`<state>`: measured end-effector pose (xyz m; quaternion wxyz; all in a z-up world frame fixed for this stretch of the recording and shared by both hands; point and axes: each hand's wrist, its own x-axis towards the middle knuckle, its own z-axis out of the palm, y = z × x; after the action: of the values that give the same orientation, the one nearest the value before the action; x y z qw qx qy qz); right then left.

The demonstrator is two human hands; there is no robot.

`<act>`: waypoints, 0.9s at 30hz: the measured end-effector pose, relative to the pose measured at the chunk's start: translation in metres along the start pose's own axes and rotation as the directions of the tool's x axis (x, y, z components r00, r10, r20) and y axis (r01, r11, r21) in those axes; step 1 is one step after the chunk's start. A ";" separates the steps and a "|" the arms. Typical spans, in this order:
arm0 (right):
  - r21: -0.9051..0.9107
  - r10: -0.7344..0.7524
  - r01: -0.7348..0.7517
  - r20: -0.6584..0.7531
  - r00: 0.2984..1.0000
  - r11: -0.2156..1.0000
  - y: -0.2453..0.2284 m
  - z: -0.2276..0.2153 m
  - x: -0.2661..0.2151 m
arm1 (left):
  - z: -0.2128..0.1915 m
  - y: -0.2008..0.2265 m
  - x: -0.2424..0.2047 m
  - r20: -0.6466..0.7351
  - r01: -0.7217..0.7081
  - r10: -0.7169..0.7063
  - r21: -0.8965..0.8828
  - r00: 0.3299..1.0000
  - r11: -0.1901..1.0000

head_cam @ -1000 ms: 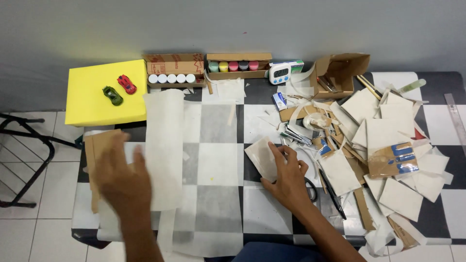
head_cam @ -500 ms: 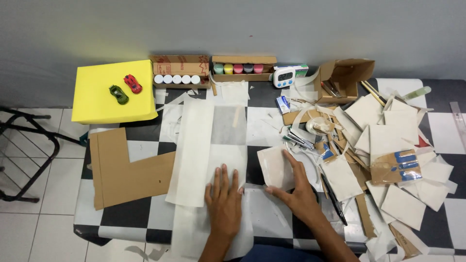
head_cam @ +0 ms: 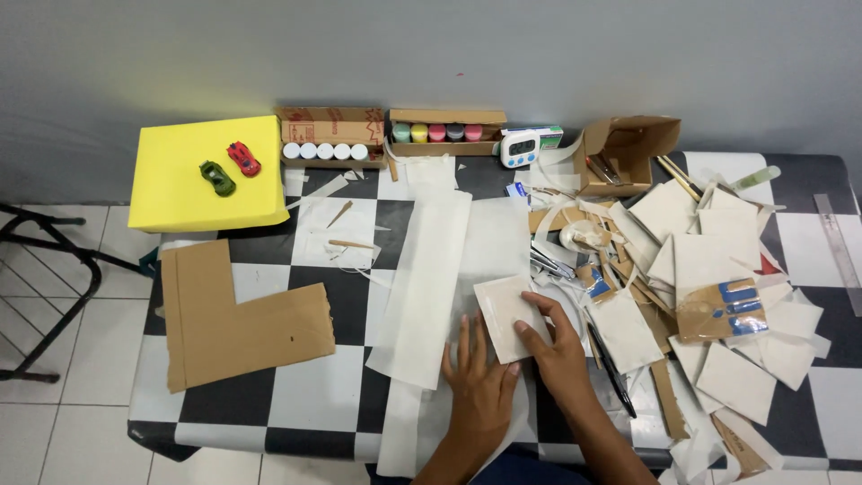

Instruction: Applying adhesive to a cardboard component and covering it with paper, then trimming the excess with scissors.

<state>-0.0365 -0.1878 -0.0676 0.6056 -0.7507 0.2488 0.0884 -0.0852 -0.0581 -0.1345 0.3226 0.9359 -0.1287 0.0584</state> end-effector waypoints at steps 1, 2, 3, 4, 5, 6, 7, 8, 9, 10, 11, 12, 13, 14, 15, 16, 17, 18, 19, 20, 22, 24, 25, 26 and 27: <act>-0.002 0.000 0.000 0.002 1.000 1.000 -0.001 0.001 0.001 | -0.003 0.001 0.001 -0.002 0.002 -0.002 0.000 1.000 1.000; -0.022 -0.026 0.026 0.003 1.000 0.999 -0.001 0.002 0.001 | -0.006 0.002 0.002 0.015 0.005 -0.004 -0.074 1.000 0.997; -0.042 -0.052 0.052 0.004 0.999 0.998 -0.001 0.003 0.002 | -0.009 0.003 0.003 0.032 0.009 -0.004 -0.148 0.999 0.989; -0.042 -0.052 0.052 0.006 0.999 0.998 0.000 0.004 0.003 | -0.013 0.003 0.004 0.032 0.010 -0.006 -0.147 0.999 0.989; -0.008 -0.039 0.039 0.015 0.999 0.999 0.002 0.005 0.005 | -0.016 0.002 0.005 0.031 -0.003 0.008 -0.167 0.999 0.986; 0.025 -0.028 0.027 0.027 0.999 0.999 0.003 0.006 0.007 | -0.019 0.003 0.006 0.027 -0.015 0.021 -0.187 0.999 0.982; 0.023 -0.029 0.028 0.030 0.999 0.999 0.003 0.006 0.009 | -0.023 0.001 0.006 0.025 -0.013 0.017 -0.187 1.000 0.982; 0.062 0.011 -0.014 0.041 0.999 0.998 0.004 0.006 0.009 | -0.026 -0.001 0.005 0.049 -0.017 0.027 -0.196 0.998 0.980; 0.102 0.051 -0.056 0.053 0.997 0.993 0.004 0.006 0.010 | -0.030 -0.003 0.005 0.074 -0.021 0.037 -0.206 0.997 0.978; 0.100 0.051 -0.056 0.054 0.997 0.993 0.003 0.005 0.011 | -0.035 -0.003 0.006 0.073 -0.020 0.035 -0.207 0.997 0.978; 0.097 0.061 -0.066 0.061 0.996 0.993 0.001 0.003 0.011 | -0.041 -0.004 0.007 0.067 -0.028 0.043 -0.212 0.997 0.977; 0.096 0.070 -0.076 0.067 0.995 0.992 0.000 0.002 0.012 | -0.047 -0.005 0.008 0.062 -0.038 0.053 -0.216 0.997 0.976; 0.096 0.069 -0.075 0.066 0.995 0.993 0.000 0.000 0.013 | -0.047 -0.008 0.007 0.061 -0.038 0.053 -0.217 0.997 0.975; 0.091 0.044 -0.050 0.063 0.997 0.995 0.000 -0.001 0.014 | -0.048 -0.011 0.006 0.029 -0.042 0.047 -0.145 0.998 0.988; 0.086 0.020 -0.025 0.060 0.998 0.996 0.000 -0.003 0.015 | -0.049 -0.015 0.005 -0.003 -0.043 0.043 -0.073 0.999 0.996; 0.085 0.019 -0.024 0.061 0.998 0.996 -0.003 -0.005 0.014 | -0.053 -0.017 0.006 -0.004 -0.042 0.042 -0.073 0.999 0.996; 0.046 0.038 -0.041 0.056 0.998 0.998 -0.007 -0.008 0.013 | -0.056 -0.020 0.008 -0.027 0.014 -0.013 0.018 1.000 1.000; 0.008 0.057 -0.058 0.050 0.997 0.998 -0.011 -0.011 0.012 | -0.060 -0.023 0.009 -0.055 0.071 -0.066 0.107 0.996 0.992; 0.008 0.057 -0.057 0.051 0.997 0.998 -0.010 -0.014 0.013 | -0.062 -0.030 0.009 -0.056 0.072 -0.067 0.107 0.996 0.992; -0.019 0.071 -0.071 0.047 0.996 0.997 -0.009 -0.018 0.015 | -0.065 -0.037 0.009 -0.075 0.135 -0.123 0.170 0.990 0.976; -0.043 0.085 -0.084 0.038 0.996 0.996 -0.010 -0.024 0.016 | -0.074 -0.049 0.012 -0.097 0.192 -0.173 0.230 0.980 0.954; -0.004 0.108 -0.108 0.036 0.993 0.994 -0.015 -0.029 0.013 | -0.088 -0.060 0.016 -0.094 0.322 -0.309 0.280 0.947 0.904; -0.003 0.109 -0.109 0.033 0.993 0.994 -0.017 -0.031 0.012 | -0.092 -0.069 0.018 -0.091 0.320 -0.306 0.280 0.948 0.905; -0.018 0.118 -0.118 0.038 0.992 0.993 -0.019 -0.033 0.011 | -0.095 -0.078 0.020 -0.161 0.358 -0.322 0.313 0.933 0.880; -0.033 0.127 -0.126 0.042 0.991 0.992 -0.022 -0.035 0.010 | -0.098 -0.087 0.022 -0.232 0.397 -0.333 0.342 0.914 0.852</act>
<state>-0.0235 -0.2210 -0.0444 0.5927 -0.7404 0.2810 0.1468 -0.0427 0.0644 -0.1049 0.1487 0.9798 0.0925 0.0967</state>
